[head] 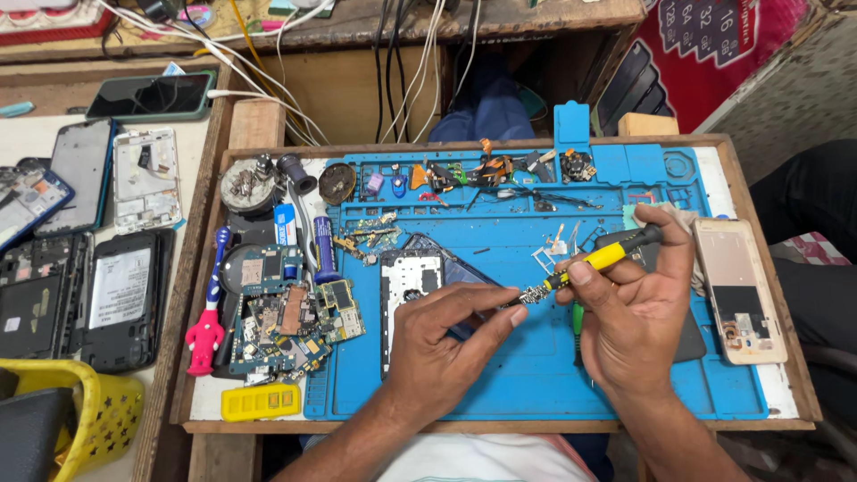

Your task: The person disassembles a smartphone using a screwdriver and a prying tool. They remove the back cover, unscrew internal components, and separate the screen assembly from the frame. The person handles the phone and tools throughout the process.

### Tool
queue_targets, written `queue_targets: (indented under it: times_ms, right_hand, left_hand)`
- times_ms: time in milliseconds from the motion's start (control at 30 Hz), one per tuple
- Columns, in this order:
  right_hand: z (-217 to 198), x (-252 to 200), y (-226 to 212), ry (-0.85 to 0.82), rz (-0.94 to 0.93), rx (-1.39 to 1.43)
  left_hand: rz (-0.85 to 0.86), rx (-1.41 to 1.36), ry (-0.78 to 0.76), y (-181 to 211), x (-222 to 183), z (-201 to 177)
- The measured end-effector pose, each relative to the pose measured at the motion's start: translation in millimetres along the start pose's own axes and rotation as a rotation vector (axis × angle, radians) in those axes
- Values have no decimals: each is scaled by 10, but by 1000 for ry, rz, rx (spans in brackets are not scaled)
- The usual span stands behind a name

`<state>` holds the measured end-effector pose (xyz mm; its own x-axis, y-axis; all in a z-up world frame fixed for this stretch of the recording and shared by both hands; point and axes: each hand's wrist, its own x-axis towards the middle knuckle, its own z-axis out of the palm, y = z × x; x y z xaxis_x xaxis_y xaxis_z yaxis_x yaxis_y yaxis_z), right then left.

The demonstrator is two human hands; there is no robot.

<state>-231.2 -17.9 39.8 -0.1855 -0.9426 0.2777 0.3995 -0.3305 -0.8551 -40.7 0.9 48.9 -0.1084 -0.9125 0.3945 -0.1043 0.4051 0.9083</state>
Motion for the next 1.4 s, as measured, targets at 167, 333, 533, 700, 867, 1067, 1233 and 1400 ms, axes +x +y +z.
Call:
queue_targets:
  times_ms: [167,333,533,700,867,1067,1233,1400]
  right_hand:
    - [-75,-27,3,-54,-28,-34]
    - [-131,0,-24,-88,-12,-59]
    - [-104,12,-25,-107,11,-79]
    - [-77,26,-27,-96,13,-93]
    - [-82,18,-26,-76,13,-127]
    - [-166,80,-73,-10,-53,-103]
    - [-439,228,-245,95,-162,52]
    - [-620,263,-253,135,-195,-22]
  left_hand:
    - [236,155,-49,32,93,-71]
    - [240,208,-186,45,196,-146]
    - [20,95,-234,27,210,-170]
    - [255,176,-170,25,168,-155]
    - [354,356,-150,19,133,-124]
    - [281,210,-81,43,238,-105]
    - [197,258,-45,-196,835,-100]
    - [322,573,-125,-525,1456,364]
